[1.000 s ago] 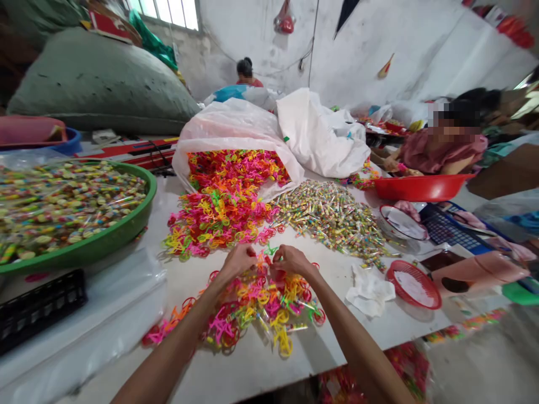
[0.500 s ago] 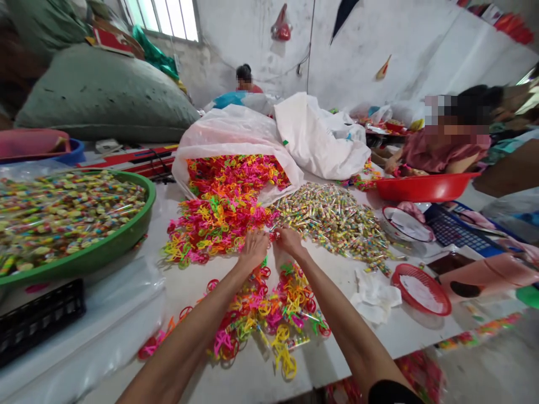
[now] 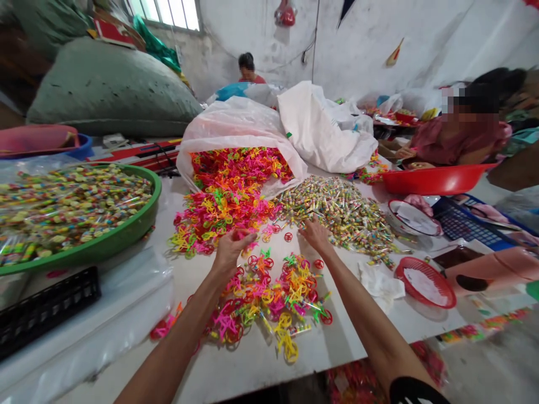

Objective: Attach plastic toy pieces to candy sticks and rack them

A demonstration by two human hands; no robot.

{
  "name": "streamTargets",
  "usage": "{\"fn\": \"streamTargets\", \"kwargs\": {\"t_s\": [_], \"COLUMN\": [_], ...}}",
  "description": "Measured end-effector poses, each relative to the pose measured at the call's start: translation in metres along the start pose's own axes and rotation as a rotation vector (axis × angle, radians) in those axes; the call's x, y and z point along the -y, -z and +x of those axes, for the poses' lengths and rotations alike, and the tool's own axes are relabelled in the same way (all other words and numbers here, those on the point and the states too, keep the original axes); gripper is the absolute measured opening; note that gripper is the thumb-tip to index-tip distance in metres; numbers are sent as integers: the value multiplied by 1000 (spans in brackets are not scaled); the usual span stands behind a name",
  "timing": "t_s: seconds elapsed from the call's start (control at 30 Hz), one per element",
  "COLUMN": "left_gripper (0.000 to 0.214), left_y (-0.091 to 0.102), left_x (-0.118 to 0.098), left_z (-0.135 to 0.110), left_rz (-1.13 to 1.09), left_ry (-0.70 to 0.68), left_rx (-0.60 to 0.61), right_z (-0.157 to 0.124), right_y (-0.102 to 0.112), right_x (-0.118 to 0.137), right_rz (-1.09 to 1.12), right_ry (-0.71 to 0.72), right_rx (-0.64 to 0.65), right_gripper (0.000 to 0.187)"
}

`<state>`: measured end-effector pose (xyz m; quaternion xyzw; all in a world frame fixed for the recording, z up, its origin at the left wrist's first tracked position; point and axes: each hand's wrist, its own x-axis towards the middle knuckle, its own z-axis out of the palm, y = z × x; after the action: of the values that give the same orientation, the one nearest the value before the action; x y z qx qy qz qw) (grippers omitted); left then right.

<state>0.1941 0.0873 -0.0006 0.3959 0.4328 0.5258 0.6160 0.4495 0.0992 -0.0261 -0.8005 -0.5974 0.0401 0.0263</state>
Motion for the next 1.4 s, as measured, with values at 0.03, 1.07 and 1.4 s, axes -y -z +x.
{"fn": "streamTargets", "kwargs": {"t_s": [0.03,1.07,1.4], "left_gripper": [31,30,27], "left_y": [5,28,8], "left_x": [0,-1,9], "left_z": [-9,-92,-111], "left_rz": [-43,-114,-317], "left_ry": [40,132,336], "left_rx": [-33,-180,-124], "right_z": [-1,-189,-197], "right_y": [-2,20,14], "right_x": [0,78,98], "right_rz": [0,1938,2028], "right_ry": [5,-141,-162], "right_rx": [7,385,364], "right_gripper": [34,9,27]}}
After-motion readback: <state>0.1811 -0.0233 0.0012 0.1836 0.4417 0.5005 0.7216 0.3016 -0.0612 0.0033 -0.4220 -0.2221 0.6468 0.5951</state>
